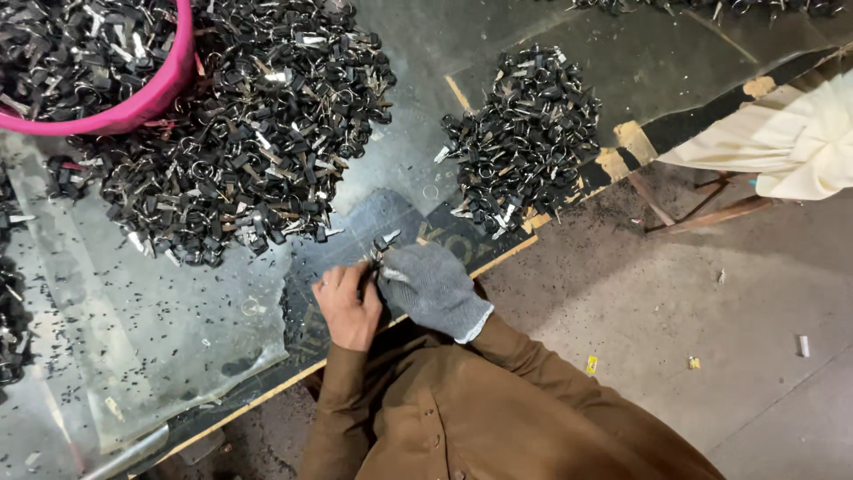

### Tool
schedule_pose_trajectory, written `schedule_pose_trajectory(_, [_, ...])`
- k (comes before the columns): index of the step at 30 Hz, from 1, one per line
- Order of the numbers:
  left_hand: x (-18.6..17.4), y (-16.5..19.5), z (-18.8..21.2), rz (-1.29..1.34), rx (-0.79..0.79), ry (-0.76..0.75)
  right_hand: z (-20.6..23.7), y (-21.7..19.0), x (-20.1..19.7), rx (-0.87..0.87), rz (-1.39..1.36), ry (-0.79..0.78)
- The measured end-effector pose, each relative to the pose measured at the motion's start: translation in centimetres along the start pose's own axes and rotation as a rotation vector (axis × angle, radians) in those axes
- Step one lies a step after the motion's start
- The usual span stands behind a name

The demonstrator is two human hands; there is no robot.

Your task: The person sits at a workbench covered with piles of small black metal components and sorts through them one at a time, picking pieces from a pile, handling them with a gloved hand, and placing them aside. The person occasionally reaches across the table to gather more pieces from the piles.

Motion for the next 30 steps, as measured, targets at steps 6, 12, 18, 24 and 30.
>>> schedule_pose_trajectory(6, [0.1, -0.8, -0.1, 0.040, -0.021, 0.034, -1.9, 0.6, 0.6, -0.019, -0.098, -0.056])
schedule_pose_trajectory(12, [0.1, -1.1, -0.8, 0.066, -0.011, -0.013, -3.0, 0.1, 2.1, 0.051, 0.060, -0.198])
schedule_pose_trajectory(18, [-0.3, -0.9, -1.2, 0.140, -0.101, 0.072, -2.7, 1.2, 1.9, 0.098, -0.085, -0.007])
schedule_pose_trajectory(24, [-1.4, -1.0, -2.5, 0.102, -0.050, -0.004, -2.9, 0.6, 2.0, 0.120, -0.136, 0.052])
schedule_pose_trajectory(30, [-1.5, -1.8, -2.9, 0.199, -0.026, -0.160, -4.5, -0.1, 4.7, 0.087, 0.209, -0.350])
Point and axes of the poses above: each hand's wrist, its own z-axis away from the middle knuckle, its own x-axis out of the palm, y = z × x, the point moved 4 cm from there along -z, towards the middle knuckle, and after that the axes turned 13 degrees about -x, right-handed, at the moved point
